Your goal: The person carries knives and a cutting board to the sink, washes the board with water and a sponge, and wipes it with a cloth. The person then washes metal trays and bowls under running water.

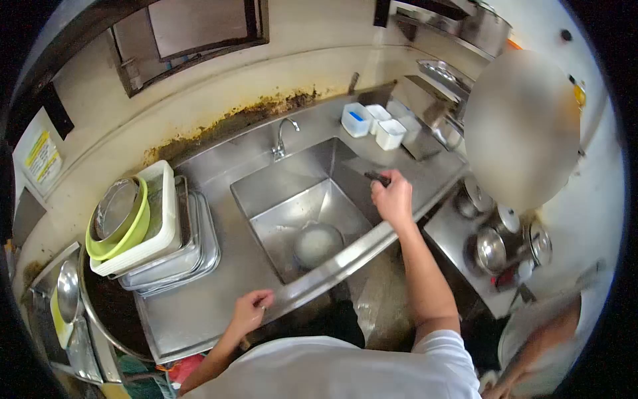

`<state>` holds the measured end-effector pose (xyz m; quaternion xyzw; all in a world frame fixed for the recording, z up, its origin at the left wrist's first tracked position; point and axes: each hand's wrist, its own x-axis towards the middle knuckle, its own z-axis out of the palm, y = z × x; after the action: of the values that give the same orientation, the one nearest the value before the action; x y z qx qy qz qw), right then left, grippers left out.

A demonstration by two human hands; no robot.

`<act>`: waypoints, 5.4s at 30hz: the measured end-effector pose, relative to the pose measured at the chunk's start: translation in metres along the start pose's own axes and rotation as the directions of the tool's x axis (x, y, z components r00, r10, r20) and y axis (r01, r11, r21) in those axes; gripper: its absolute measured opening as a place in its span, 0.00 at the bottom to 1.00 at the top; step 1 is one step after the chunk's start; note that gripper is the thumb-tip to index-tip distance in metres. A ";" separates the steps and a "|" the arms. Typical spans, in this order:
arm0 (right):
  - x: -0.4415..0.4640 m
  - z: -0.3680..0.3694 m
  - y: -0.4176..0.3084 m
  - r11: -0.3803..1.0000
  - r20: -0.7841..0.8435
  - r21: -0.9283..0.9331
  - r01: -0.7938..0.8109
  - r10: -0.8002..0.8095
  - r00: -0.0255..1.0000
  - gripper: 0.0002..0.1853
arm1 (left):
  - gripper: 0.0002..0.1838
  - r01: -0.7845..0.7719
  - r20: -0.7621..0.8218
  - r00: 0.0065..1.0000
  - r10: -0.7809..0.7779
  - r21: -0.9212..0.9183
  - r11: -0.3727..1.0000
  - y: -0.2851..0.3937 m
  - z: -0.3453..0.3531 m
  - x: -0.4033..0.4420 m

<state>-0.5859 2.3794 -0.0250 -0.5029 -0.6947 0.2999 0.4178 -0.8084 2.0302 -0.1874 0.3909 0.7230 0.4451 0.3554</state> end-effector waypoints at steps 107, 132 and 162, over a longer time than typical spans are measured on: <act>-1.301 0.299 -0.434 0.572 0.153 0.771 -0.279 -0.593 -0.791 0.14 | 0.14 0.100 -0.533 -0.592 -0.605 -0.793 0.601 -0.227 -0.216 -1.001; -0.924 0.755 -0.461 0.656 0.766 -0.084 0.750 -0.439 0.469 0.29 | 0.16 0.331 -0.508 0.721 -0.471 -0.345 0.878 -0.405 -0.629 -0.913; -1.168 0.684 -0.606 0.964 0.440 0.081 -0.254 0.194 0.877 0.19 | 0.12 0.363 -0.320 0.842 -0.435 -0.261 0.895 -0.567 -0.983 -0.941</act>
<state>-1.2916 1.0829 -0.1662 -0.4721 -0.6843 0.4960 0.2508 -1.3811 0.6721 -0.2089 0.1045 0.7964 0.4936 0.3333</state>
